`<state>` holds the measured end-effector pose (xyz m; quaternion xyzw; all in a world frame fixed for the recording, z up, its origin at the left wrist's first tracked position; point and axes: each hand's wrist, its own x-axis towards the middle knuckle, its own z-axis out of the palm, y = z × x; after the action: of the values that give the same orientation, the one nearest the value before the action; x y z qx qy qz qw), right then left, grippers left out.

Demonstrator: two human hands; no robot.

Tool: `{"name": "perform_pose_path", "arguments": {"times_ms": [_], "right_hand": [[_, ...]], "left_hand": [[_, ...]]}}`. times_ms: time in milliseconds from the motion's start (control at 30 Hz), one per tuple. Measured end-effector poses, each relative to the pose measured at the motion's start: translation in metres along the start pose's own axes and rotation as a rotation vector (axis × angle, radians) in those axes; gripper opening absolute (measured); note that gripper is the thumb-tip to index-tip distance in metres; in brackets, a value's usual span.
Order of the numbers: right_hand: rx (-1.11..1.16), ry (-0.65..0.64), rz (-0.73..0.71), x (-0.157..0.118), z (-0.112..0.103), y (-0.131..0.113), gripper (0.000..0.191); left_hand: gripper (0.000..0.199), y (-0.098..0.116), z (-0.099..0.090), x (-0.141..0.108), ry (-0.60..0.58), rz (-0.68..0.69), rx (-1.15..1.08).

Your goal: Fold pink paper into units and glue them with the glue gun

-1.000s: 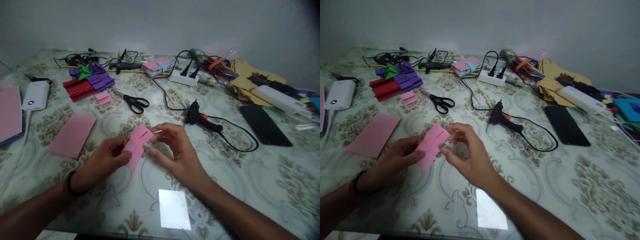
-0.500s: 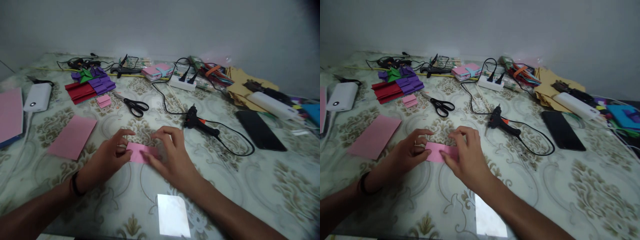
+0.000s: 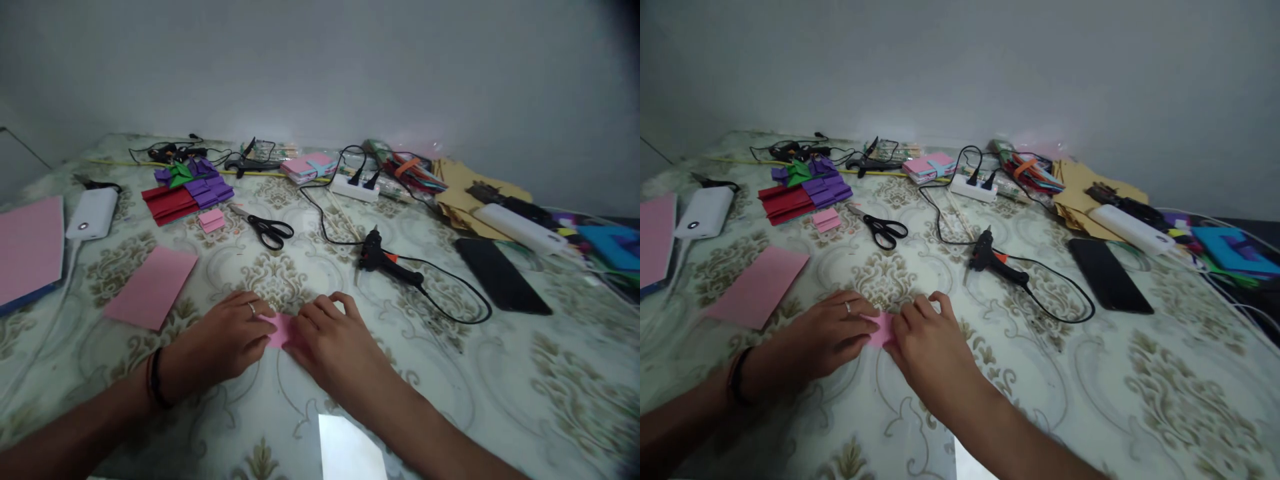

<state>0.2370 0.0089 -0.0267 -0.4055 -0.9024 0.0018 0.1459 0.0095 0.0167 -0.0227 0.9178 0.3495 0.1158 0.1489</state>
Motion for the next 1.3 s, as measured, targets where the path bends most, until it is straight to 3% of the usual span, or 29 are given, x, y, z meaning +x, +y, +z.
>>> {"name": "perform_pose_path", "arguments": {"times_ms": [67, 167, 400, 533, 767, 1033, 1300], "right_hand": [[-0.031, -0.035, 0.013, -0.001, -0.001, 0.000, 0.020], [-0.001, -0.097, 0.053, -0.001, 0.000, 0.002, 0.019], [0.381, -0.216, 0.167, 0.005, 0.003, 0.013, 0.015], [0.432, -0.182, 0.196, 0.005, 0.003, 0.020, 0.014], [0.362, 0.037, 0.096, 0.003, -0.007, 0.013, 0.011], [0.362, 0.015, 0.005, 0.002, -0.007, 0.004, 0.011], [0.542, -0.007, 0.119, -0.001, -0.014, 0.005, 0.013]], "left_hand": [[0.013, 0.008, -0.002, -0.005, -0.052, -0.001, 0.068], [0.032, 0.015, -0.003, -0.015, -0.093, -0.026, 0.127], [0.047, 0.006, 0.003, -0.025, -0.084, 0.128, 0.032], [0.049, 0.000, 0.009, -0.024, -0.052, 0.128, 0.028], [0.051, -0.002, 0.015, -0.028, -0.036, 0.123, -0.029], [0.050, -0.002, 0.017, -0.029, -0.011, 0.129, -0.027], [0.052, 0.000, 0.013, -0.031, -0.042, 0.124, 0.023]]}}
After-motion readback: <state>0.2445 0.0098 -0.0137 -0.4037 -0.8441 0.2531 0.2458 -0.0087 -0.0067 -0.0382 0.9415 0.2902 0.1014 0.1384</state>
